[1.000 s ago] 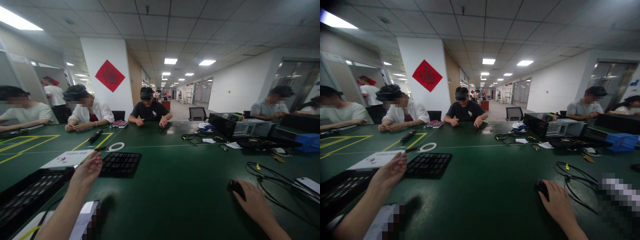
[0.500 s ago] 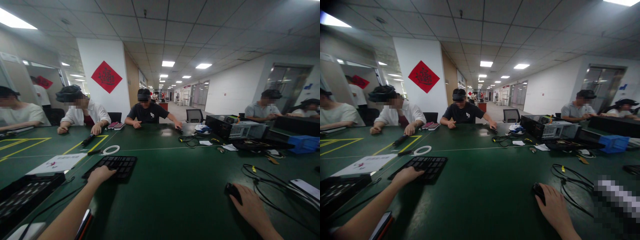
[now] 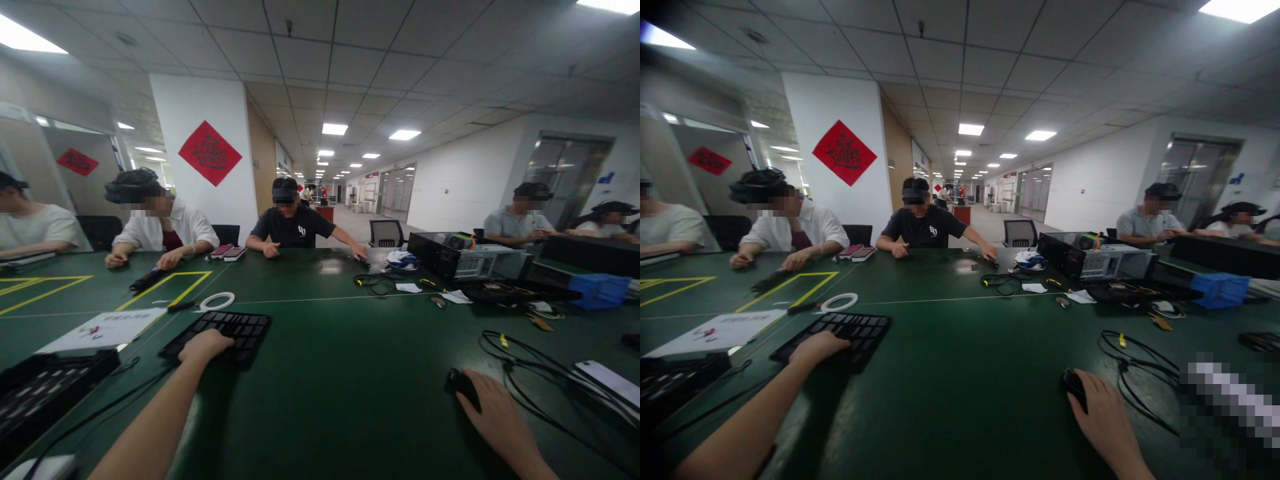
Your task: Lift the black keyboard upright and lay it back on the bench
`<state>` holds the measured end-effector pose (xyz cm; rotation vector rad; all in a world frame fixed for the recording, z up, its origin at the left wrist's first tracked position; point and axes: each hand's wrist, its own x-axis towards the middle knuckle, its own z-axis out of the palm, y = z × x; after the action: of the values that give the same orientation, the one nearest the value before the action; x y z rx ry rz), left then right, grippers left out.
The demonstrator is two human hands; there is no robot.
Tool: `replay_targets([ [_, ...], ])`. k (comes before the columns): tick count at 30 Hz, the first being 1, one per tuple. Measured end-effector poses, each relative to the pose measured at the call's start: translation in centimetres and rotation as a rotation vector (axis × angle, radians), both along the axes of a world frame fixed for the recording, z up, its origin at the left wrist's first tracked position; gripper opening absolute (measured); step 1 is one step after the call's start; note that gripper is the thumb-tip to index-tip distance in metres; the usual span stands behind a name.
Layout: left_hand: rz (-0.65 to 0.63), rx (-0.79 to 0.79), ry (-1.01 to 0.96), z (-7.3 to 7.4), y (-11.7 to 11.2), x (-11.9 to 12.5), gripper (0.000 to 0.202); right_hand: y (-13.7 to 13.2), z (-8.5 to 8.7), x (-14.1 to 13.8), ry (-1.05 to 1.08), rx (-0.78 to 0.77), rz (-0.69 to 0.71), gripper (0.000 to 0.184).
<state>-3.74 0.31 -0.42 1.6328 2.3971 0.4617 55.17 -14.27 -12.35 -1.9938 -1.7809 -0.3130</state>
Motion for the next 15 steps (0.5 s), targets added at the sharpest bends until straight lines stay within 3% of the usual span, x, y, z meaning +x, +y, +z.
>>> replay_targets([
  [4,0.044,-0.077,0.005,-0.1,-0.9,1.7,0.044,0.1,-0.3,1.1,0.124,-0.033,0.017,0.045],
  [8,-0.057,-0.025,-0.077,0.4,-2.9,5.7,0.058,0.8,0.5,-0.5,0.374,-0.059,0.009,0.05],
  [12,-0.295,0.199,-0.258,0.0,-6.3,12.0,0.054,2.1,2.9,-8.3,0.773,-0.081,0.152,0.048],
  [15,-0.48,0.299,-0.418,-2.1,-8.6,16.2,0.052,2.2,5.1,-15.5,1.106,-0.194,0.415,0.051],
])
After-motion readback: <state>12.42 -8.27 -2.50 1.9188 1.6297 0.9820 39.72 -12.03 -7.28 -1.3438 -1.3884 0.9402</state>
